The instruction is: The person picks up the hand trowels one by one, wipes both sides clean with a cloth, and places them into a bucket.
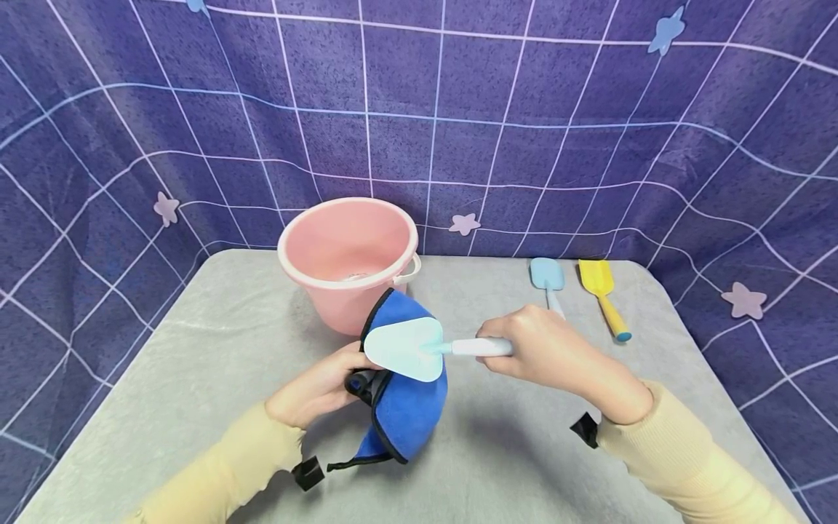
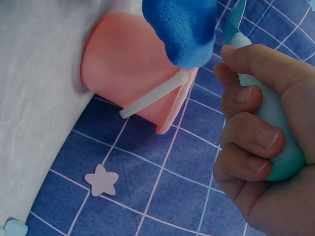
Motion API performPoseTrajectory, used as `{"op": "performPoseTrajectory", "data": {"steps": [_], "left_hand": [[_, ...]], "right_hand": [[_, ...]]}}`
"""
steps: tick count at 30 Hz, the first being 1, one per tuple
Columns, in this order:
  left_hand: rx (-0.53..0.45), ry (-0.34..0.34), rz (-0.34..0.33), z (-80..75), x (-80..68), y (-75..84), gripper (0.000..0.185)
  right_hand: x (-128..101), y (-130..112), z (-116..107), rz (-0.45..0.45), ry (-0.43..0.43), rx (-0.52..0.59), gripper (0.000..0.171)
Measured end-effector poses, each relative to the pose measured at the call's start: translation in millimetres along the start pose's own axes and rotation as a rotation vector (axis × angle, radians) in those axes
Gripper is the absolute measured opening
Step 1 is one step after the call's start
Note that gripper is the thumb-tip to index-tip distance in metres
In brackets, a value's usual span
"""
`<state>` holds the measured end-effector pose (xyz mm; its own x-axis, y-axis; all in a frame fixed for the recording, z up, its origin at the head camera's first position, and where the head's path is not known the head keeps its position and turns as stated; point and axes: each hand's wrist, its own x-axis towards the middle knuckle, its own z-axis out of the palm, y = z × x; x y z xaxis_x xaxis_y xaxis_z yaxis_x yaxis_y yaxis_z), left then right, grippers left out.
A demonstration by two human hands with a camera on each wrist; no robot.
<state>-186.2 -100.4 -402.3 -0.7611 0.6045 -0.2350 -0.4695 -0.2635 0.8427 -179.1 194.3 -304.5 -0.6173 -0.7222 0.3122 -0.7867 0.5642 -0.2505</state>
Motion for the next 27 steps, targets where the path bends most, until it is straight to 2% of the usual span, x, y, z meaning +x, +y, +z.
{"op": "performPoseTrajectory", "data": {"steps": [11, 21, 27], "left_hand": [[-0.063, -0.042, 0.044, 10.2, 2.0, -0.4, 0.024], [-0.127, -0.094, 0.085, 17.3, 0.1, -1.8, 0.041], [-0.152, -0.117, 0.089, 17.1, -0.7, -3.3, 0.038]], "right_hand": [[0, 0, 1, 0.020, -0.031, 0.015, 0.018], [0, 3, 1, 0.025, -0.052, 0.066, 0.014], [0, 3, 2, 0.029, -0.048, 0.081, 0.014]]}}
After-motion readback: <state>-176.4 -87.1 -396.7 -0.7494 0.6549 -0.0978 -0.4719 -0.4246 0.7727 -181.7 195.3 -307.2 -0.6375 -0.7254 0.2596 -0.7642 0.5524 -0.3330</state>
